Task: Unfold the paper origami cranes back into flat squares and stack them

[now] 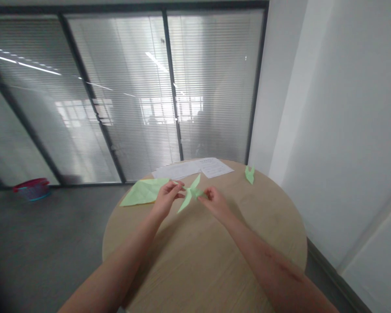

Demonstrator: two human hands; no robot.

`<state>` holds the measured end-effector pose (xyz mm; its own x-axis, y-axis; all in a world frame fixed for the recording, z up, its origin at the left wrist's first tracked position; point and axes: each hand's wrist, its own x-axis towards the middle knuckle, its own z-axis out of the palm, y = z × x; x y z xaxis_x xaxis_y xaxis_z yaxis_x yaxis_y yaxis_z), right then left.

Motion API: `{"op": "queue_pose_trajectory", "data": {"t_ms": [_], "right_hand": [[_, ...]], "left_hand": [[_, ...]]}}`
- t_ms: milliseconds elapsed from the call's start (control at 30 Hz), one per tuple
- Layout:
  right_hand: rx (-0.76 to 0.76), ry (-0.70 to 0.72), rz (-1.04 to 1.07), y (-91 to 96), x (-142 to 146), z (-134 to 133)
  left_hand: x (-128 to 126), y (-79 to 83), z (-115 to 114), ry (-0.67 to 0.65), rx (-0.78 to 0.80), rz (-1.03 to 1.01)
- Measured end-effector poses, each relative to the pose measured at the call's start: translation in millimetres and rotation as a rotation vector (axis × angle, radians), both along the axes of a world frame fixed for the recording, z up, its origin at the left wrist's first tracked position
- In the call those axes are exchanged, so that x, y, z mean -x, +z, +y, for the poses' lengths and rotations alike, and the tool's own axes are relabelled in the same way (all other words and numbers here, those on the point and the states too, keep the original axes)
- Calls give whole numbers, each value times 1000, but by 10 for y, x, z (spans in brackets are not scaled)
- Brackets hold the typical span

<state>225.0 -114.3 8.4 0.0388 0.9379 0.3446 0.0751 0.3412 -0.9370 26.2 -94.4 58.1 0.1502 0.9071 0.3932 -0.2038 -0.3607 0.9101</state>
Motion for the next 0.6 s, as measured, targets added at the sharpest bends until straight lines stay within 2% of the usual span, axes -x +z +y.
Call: {"op": "queue_pose_trajectory", "data": {"t_ms": [167,300,433,600], "right_hand": [[16,158,17,58,-15,-46],[1,259,-10,89,11,-107],[-26,271,15,72,39,-124],[-32,234,37,47,31,-111]], "left_hand": [[-55,-1,-64,-79,-46,73],[-56,-12,-73,-79,-64,119],[-54,-47,-65,-74,-37,177],[-50,-84,-66,-157,54,226]]}}
